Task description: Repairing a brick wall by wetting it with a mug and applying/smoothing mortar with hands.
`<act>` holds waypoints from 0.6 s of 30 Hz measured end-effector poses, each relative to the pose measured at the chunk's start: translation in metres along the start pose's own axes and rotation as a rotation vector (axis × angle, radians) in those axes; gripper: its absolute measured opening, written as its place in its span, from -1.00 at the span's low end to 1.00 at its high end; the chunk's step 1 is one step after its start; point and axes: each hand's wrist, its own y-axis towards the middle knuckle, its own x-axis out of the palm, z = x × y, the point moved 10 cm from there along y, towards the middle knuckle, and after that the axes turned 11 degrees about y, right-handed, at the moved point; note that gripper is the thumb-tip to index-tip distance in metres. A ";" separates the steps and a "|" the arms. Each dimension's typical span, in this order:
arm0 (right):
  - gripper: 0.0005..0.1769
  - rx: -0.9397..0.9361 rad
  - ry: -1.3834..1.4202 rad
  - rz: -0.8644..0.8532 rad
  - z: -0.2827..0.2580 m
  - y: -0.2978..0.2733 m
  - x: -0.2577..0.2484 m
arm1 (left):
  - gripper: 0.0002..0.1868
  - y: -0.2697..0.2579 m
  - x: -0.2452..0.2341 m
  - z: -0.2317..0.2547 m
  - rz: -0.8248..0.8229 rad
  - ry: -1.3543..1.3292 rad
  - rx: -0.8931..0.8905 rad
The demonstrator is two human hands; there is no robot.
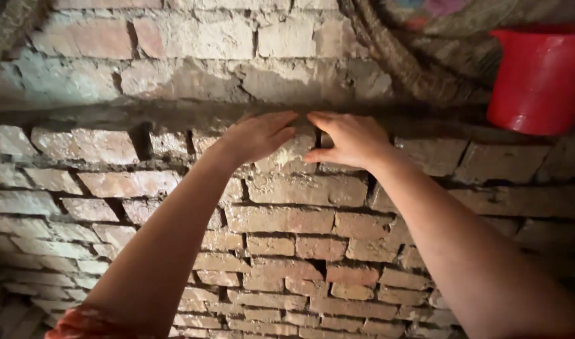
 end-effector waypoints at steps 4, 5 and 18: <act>0.26 0.101 -0.015 -0.039 0.012 0.013 0.008 | -0.18 0.007 0.001 -0.006 -0.056 0.183 -0.067; 0.37 0.180 0.018 -0.076 0.018 0.014 0.012 | -0.09 0.003 0.002 -0.007 -0.112 0.220 -0.137; 0.53 0.260 0.050 -0.151 0.035 0.016 0.023 | -0.17 0.028 0.019 -0.022 -0.078 0.158 -0.212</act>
